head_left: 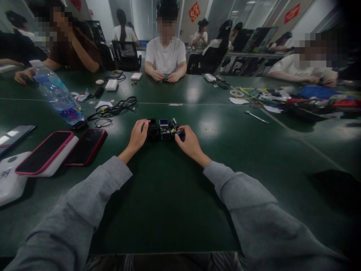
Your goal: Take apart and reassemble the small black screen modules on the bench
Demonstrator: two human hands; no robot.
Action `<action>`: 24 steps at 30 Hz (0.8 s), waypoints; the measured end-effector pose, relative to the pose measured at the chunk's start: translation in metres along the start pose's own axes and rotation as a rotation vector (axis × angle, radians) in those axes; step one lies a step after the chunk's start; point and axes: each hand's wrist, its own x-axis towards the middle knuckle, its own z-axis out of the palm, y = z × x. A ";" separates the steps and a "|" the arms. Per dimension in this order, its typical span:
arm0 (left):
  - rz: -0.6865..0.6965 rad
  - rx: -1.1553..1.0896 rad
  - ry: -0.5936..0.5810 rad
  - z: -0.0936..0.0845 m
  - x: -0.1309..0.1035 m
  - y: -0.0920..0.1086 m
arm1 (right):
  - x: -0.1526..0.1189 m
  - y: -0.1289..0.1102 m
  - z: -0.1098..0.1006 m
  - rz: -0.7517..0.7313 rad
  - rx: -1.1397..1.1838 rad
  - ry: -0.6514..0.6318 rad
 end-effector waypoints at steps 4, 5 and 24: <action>-0.002 -0.001 0.001 0.000 0.000 0.000 | 0.005 0.009 0.006 0.135 0.183 0.093; -0.003 0.001 0.001 0.000 0.000 0.000 | 0.006 0.011 0.007 0.154 0.192 0.099; -0.008 0.001 0.003 -0.001 -0.001 0.002 | 0.017 0.036 0.005 0.325 0.063 0.176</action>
